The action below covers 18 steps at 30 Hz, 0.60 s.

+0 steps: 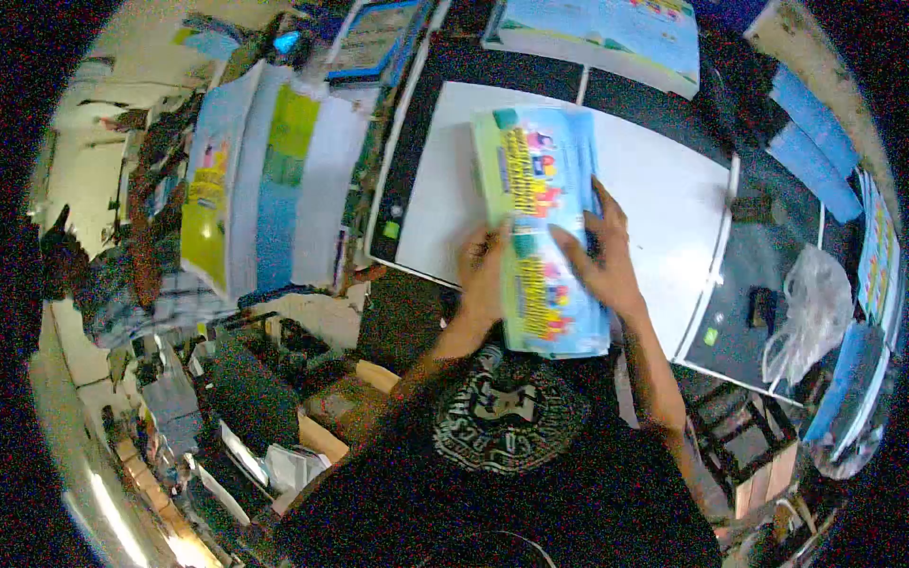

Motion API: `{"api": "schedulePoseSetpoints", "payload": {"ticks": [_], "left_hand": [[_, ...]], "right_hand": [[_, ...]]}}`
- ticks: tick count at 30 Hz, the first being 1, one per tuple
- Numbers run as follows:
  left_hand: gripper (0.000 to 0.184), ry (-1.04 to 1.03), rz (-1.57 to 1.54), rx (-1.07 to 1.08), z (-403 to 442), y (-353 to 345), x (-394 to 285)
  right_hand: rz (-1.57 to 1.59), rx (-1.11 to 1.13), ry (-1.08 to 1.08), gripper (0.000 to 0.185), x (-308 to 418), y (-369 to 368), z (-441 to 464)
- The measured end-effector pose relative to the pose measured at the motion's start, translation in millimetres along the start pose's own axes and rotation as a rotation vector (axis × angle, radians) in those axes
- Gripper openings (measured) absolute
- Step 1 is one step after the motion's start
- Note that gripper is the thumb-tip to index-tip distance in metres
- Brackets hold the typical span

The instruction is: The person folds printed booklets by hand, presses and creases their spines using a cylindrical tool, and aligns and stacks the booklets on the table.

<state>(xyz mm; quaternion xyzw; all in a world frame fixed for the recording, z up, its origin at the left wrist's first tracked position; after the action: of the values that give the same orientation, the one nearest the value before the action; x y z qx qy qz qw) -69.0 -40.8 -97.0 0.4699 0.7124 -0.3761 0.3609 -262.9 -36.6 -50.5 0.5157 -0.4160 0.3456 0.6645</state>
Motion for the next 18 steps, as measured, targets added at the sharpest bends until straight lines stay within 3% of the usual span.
{"api": "schedulePoseSetpoints", "payload": {"ticks": [4,8,12,13,15,17,18], "left_hand": [[0.03,0.282,-0.378,0.081,-14,-26,-18],[0.03,0.158,-0.169,0.128,0,9,-10],[0.028,0.119,-0.262,0.054,0,56,-48],[0.029,0.1,-0.319,0.072,-3,65,-65],[0.035,0.091,-0.33,0.064,-2,81,-76],[0.032,0.114,-0.472,0.007,-10,83,-85],[0.03,0.071,-0.378,0.027,-8,84,-81]], "right_hand": [[0.102,0.0,-0.107,0.039,2,4,2],[0.076,0.008,-0.1,0.037,3,0,1],[0.113,0.017,-0.1,0.043,2,-4,1],[0.129,0.014,-0.086,0.045,-7,-5,-1],[-0.162,0.003,0.031,0.074,-2,-3,0],[-0.105,-0.021,-0.013,0.085,-1,-4,-1],[-0.11,-0.02,-0.027,0.086,-2,-5,-1]]}}
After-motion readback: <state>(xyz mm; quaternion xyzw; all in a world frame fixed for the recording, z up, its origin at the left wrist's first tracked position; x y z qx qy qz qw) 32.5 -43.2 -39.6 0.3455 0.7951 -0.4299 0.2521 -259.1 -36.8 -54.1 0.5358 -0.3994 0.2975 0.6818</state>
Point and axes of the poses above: each hand's wrist, its own z-axis towards the middle knuckle, its own y-axis out of the back of the hand, x = y × z, the point moved 8 cm from there along z, towards the middle knuckle, and after that the axes turned 8 degrees about -x, right-handed, at the moved point
